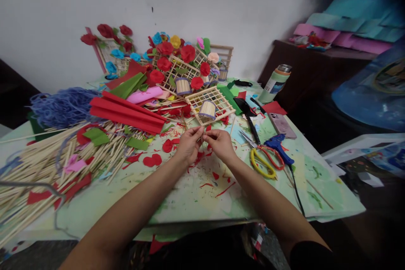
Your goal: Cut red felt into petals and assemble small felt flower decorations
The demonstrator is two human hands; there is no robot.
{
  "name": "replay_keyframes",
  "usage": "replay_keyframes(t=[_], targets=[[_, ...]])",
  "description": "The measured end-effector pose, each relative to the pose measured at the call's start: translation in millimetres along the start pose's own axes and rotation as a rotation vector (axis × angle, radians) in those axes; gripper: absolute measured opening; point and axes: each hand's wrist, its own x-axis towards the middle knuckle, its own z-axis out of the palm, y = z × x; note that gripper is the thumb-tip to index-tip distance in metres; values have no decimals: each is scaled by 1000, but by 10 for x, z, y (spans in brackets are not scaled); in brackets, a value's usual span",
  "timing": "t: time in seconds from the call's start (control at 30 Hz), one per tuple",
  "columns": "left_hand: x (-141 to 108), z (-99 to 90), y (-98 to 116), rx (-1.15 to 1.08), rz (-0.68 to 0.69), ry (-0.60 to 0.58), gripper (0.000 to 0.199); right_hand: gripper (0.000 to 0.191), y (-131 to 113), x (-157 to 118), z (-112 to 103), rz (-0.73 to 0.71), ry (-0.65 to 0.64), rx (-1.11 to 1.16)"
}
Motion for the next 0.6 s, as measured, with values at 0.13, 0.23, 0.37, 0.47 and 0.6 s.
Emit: replay_keyframes(t=[0.13,0.23,0.37,0.47,0.6], targets=[[-1,-2,-1,-4,-7,27,17,16,-50,-25,-8,-45,-9,-61],[-1,-6,-7,11,-2,24,17,16,-81,-38,-18,-41,-17,-80],[7,-20,-21,50,8,32,14,15,-72,-33,-20,-11,-46,-91],[24,-31,-24,60,17,13,12,15,-29,-11,-19,3,-75,-57],[57,-37,15,51,16,30,12,19,47,-1,-6,36,-164,-39]])
